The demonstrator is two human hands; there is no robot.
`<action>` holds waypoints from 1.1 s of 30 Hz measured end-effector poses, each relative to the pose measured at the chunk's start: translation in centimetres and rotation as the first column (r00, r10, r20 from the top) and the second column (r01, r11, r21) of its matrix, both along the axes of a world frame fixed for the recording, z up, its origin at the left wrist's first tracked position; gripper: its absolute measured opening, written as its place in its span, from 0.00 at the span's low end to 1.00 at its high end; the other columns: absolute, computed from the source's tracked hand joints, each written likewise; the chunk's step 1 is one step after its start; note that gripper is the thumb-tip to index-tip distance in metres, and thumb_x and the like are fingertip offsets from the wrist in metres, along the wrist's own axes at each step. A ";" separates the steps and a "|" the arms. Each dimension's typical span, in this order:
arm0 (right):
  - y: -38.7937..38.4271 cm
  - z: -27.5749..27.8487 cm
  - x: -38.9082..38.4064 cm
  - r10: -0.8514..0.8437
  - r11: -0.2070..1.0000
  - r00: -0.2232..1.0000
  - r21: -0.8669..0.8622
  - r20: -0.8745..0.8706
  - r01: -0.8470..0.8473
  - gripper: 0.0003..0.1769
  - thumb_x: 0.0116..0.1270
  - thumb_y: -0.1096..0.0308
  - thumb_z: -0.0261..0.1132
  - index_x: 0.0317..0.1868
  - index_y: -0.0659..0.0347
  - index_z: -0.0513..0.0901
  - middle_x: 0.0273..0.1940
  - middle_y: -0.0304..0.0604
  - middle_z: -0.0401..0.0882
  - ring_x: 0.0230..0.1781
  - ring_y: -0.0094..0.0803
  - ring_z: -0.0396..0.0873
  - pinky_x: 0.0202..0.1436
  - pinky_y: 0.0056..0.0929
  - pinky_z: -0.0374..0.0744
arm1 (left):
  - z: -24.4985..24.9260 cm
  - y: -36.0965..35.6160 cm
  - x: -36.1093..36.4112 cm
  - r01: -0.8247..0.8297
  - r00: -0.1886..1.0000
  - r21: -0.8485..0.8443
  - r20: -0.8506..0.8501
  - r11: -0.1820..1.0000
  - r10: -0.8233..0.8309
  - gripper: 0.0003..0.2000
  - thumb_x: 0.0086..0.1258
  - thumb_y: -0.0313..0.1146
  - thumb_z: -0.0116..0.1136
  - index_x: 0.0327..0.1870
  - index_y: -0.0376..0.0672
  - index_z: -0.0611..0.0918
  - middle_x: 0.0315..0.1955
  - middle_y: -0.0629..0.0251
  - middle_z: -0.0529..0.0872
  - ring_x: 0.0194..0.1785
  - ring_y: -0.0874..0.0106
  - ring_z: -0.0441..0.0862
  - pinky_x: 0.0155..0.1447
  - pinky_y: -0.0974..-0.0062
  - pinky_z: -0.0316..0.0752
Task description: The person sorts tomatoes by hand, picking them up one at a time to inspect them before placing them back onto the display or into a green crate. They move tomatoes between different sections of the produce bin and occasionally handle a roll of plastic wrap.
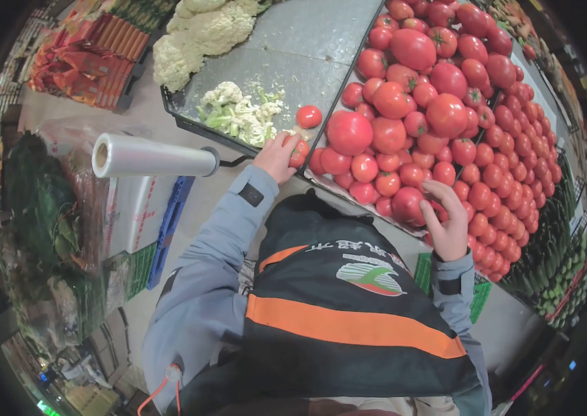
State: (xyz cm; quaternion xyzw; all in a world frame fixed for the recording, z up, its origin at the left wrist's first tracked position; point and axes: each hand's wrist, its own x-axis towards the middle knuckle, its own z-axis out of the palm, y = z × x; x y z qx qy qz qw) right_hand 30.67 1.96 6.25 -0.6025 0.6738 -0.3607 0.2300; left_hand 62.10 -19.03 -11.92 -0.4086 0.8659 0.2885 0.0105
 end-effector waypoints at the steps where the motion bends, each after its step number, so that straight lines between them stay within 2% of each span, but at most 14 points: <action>1: -0.1 -0.1 0.5 -0.002 1.000 1.000 0.020 0.006 0.001 0.12 0.72 0.74 0.63 0.54 0.65 0.82 0.56 0.52 0.81 0.55 0.41 0.80 0.61 0.35 0.78 | -0.1 -0.3 0.0 0.002 1.000 0.003 -0.009 1.000 -0.002 0.38 0.56 0.31 0.68 0.72 0.51 0.67 0.65 0.55 0.66 0.59 0.49 0.73 0.63 0.56 0.71; 5: -0.6 -0.1 2.2 0.004 0.998 0.999 0.061 0.032 -0.006 0.12 0.73 0.71 0.64 0.53 0.66 0.84 0.55 0.52 0.83 0.58 0.43 0.79 0.64 0.37 0.76 | 1.3 -1.9 0.1 -0.013 0.999 0.033 -0.032 0.999 0.015 0.35 0.53 0.38 0.70 0.66 0.50 0.72 0.59 0.61 0.71 0.56 0.55 0.78 0.49 0.52 0.79; 8: -0.4 -0.5 2.8 0.025 0.998 0.998 0.055 0.061 -0.028 0.12 0.72 0.71 0.64 0.53 0.65 0.84 0.53 0.50 0.83 0.54 0.41 0.80 0.61 0.35 0.78 | 4.5 -3.1 -0.1 -0.135 0.970 0.135 -0.185 0.982 0.159 0.29 0.47 0.43 0.72 0.54 0.48 0.77 0.48 0.58 0.74 0.52 0.59 0.75 0.51 0.64 0.73; 10: 0.0 -0.8 3.0 0.005 0.997 0.997 0.080 0.075 -0.011 0.12 0.73 0.71 0.64 0.54 0.65 0.84 0.53 0.48 0.83 0.55 0.39 0.80 0.61 0.34 0.79 | 6.0 -3.8 -0.3 -0.336 0.859 0.344 -0.271 0.877 0.435 0.34 0.48 0.46 0.75 0.58 0.49 0.77 0.51 0.64 0.77 0.48 0.67 0.75 0.54 0.71 0.71; 11: 0.0 -0.9 3.1 -0.002 0.996 0.997 0.084 0.079 -0.005 0.12 0.73 0.71 0.64 0.54 0.64 0.84 0.53 0.48 0.84 0.55 0.39 0.80 0.61 0.34 0.79 | 6.2 -4.3 -0.3 -0.374 0.820 0.396 -0.281 0.839 0.499 0.35 0.48 0.47 0.76 0.59 0.49 0.77 0.52 0.66 0.78 0.48 0.70 0.75 0.54 0.72 0.71; 13: 0.0 -1.1 3.2 -0.005 0.994 0.995 0.105 0.104 -0.006 0.13 0.73 0.71 0.63 0.55 0.64 0.84 0.54 0.48 0.83 0.54 0.37 0.80 0.60 0.33 0.79 | 5.1 -5.7 -0.4 -0.177 0.619 0.752 -0.417 0.635 0.666 0.37 0.57 0.41 0.75 0.68 0.40 0.71 0.57 0.57 0.80 0.54 0.68 0.80 0.60 0.72 0.76; 14: 0.0 -1.1 3.4 -0.008 0.994 0.994 0.110 0.110 -0.004 0.13 0.73 0.71 0.63 0.55 0.64 0.84 0.54 0.48 0.83 0.53 0.37 0.80 0.59 0.32 0.79 | 4.6 -6.1 -0.5 -0.102 0.561 0.814 -0.427 0.571 0.709 0.38 0.60 0.40 0.75 0.70 0.37 0.70 0.59 0.55 0.80 0.55 0.67 0.81 0.61 0.72 0.78; 17: -0.4 -1.3 4.1 -0.017 0.993 0.989 0.115 0.146 0.000 0.13 0.72 0.72 0.64 0.55 0.64 0.83 0.51 0.47 0.83 0.49 0.35 0.79 0.59 0.31 0.77 | 3.6 -6.8 -1.3 0.059 0.486 0.878 -0.440 0.475 0.755 0.29 0.64 0.35 0.71 0.64 0.34 0.74 0.52 0.55 0.85 0.56 0.66 0.84 0.66 0.72 0.77; 20: -0.1 -1.8 4.6 -0.017 0.995 0.991 0.095 0.136 0.004 0.14 0.72 0.71 0.65 0.56 0.64 0.83 0.51 0.47 0.82 0.45 0.33 0.81 0.55 0.29 0.79 | 1.5 -7.2 -3.0 -0.013 0.368 0.940 -0.312 0.340 0.876 0.27 0.64 0.42 0.69 0.59 0.32 0.80 0.48 0.56 0.88 0.53 0.68 0.86 0.63 0.71 0.79; 23: 0.8 -2.5 5.0 -0.017 0.991 0.989 0.134 0.144 -0.002 0.12 0.73 0.70 0.64 0.54 0.61 0.84 0.54 0.47 0.83 0.51 0.34 0.81 0.45 0.26 0.85 | 0.0 -8.0 -4.3 -0.165 0.422 0.964 -0.120 0.206 0.899 0.37 0.53 0.59 0.72 0.61 0.46 0.80 0.46 0.64 0.87 0.56 0.71 0.81 0.71 0.71 0.67; 26: 1.7 -2.9 5.3 0.026 0.990 0.992 0.134 0.126 -0.043 0.12 0.74 0.67 0.65 0.54 0.61 0.84 0.51 0.44 0.84 0.50 0.36 0.82 0.56 0.31 0.80 | 1.8 -7.7 -6.2 -0.246 0.455 0.958 -0.021 0.149 0.890 0.33 0.50 0.64 0.72 0.52 0.53 0.82 0.39 0.70 0.85 0.42 0.76 0.83 0.52 0.77 0.72; 29: 2.6 -3.4 5.4 0.037 0.988 0.983 0.141 0.179 -0.063 0.13 0.75 0.67 0.64 0.56 0.61 0.83 0.51 0.42 0.84 0.44 0.34 0.81 0.56 0.33 0.79 | 4.0 -7.6 -7.8 -0.273 0.488 0.952 0.013 0.139 0.873 0.34 0.51 0.65 0.72 0.53 0.52 0.82 0.38 0.64 0.84 0.36 0.73 0.82 0.39 0.75 0.78; 31: 3.0 -3.7 5.2 0.028 0.987 0.983 0.153 0.181 -0.057 0.14 0.75 0.67 0.63 0.57 0.60 0.83 0.51 0.43 0.83 0.43 0.34 0.80 0.56 0.34 0.78 | 4.7 -7.8 -8.4 -0.286 0.569 0.940 0.011 0.186 0.822 0.42 0.48 0.70 0.69 0.62 0.55 0.77 0.46 0.63 0.79 0.42 0.70 0.81 0.45 0.60 0.83; 33: 3.4 -3.9 5.0 0.018 0.987 0.983 0.153 0.182 -0.046 0.13 0.75 0.67 0.63 0.57 0.60 0.83 0.51 0.43 0.83 0.42 0.34 0.80 0.56 0.33 0.78 | 4.6 -8.0 -9.1 -0.292 0.564 0.938 0.012 0.186 0.825 0.43 0.48 0.69 0.70 0.65 0.55 0.75 0.50 0.65 0.76 0.46 0.69 0.79 0.47 0.55 0.85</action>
